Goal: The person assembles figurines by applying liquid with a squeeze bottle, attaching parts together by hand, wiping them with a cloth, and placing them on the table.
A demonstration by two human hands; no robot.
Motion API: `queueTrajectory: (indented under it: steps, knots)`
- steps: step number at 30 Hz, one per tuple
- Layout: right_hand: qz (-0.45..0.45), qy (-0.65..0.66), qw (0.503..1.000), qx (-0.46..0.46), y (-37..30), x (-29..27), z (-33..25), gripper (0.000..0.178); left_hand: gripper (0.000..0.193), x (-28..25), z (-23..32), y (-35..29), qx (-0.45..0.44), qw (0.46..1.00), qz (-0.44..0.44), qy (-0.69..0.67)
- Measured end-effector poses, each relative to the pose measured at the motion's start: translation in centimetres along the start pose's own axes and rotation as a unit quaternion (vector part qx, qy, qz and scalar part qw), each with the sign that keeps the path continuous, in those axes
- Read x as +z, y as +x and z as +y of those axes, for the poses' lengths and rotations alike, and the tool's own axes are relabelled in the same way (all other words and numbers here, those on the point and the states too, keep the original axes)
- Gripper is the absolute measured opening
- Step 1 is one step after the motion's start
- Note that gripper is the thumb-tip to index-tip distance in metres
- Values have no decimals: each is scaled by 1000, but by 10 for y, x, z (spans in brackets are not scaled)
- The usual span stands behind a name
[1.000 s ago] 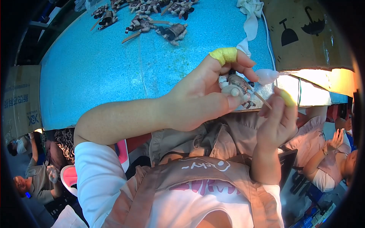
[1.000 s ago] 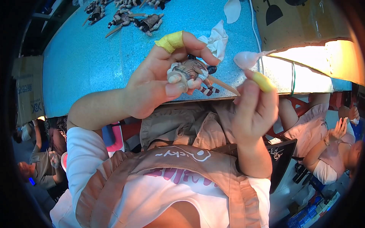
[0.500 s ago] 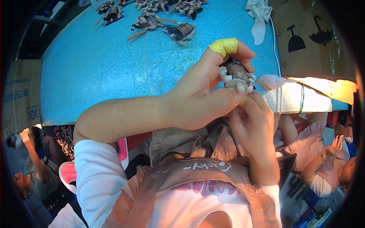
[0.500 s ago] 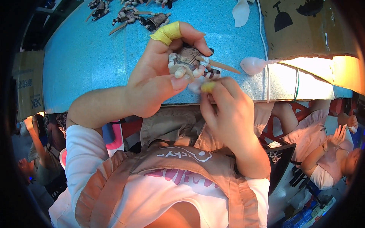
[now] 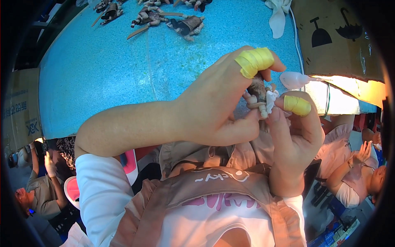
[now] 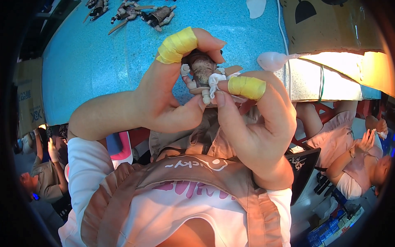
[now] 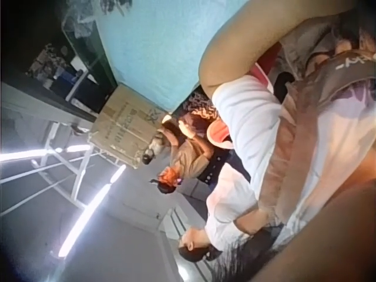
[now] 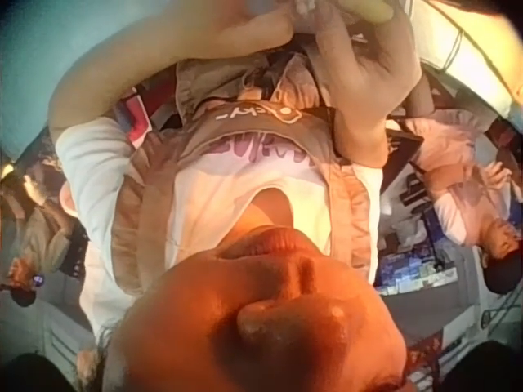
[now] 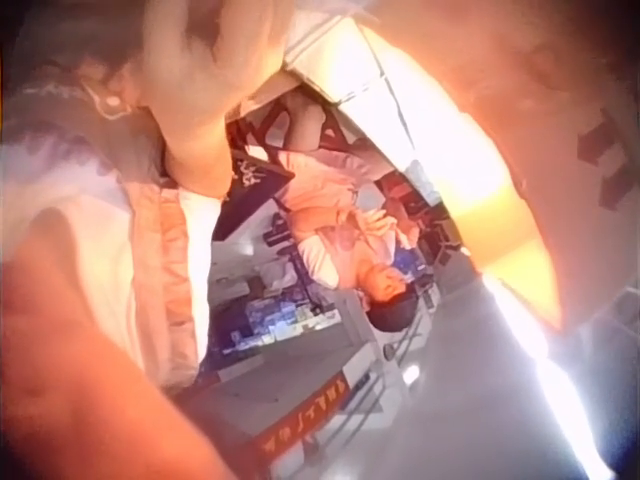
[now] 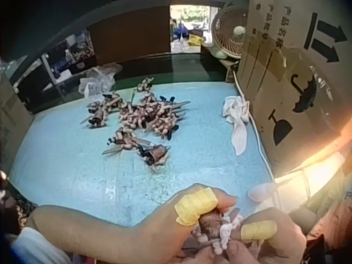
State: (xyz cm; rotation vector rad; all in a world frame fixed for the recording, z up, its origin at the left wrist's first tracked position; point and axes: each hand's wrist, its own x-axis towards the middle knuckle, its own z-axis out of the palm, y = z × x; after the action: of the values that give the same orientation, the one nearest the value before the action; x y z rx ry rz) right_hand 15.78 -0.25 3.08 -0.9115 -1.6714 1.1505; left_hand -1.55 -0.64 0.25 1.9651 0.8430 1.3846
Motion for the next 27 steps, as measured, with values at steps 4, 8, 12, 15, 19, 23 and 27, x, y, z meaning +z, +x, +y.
queueTrajectory:
  steps: [4,8,12,15,19,23,27]
  knots:
    - [-35,-99,986,-133,8,-8,-2,17,60,1,9,1,-50,998,-46,8]
    - [-131,-180,949,-222,10,-4,-5,20,63,7,12,1,-21,997,-68,25]
    - [-126,-163,961,-184,13,-7,-5,21,68,7,6,-3,-85,993,-85,-7]
    - [-93,-181,959,-198,9,-11,-2,22,66,11,1,-3,-72,992,-1,-103]
    - [-62,-195,957,-206,5,-12,-3,21,72,2,3,-2,-107,984,-15,-139]
    - [-45,-202,955,-214,2,-8,0,20,66,2,6,7,-73,973,77,-206]
    - [-78,-202,966,-139,-1,-2,13,18,65,1,-3,11,45,986,79,-143]
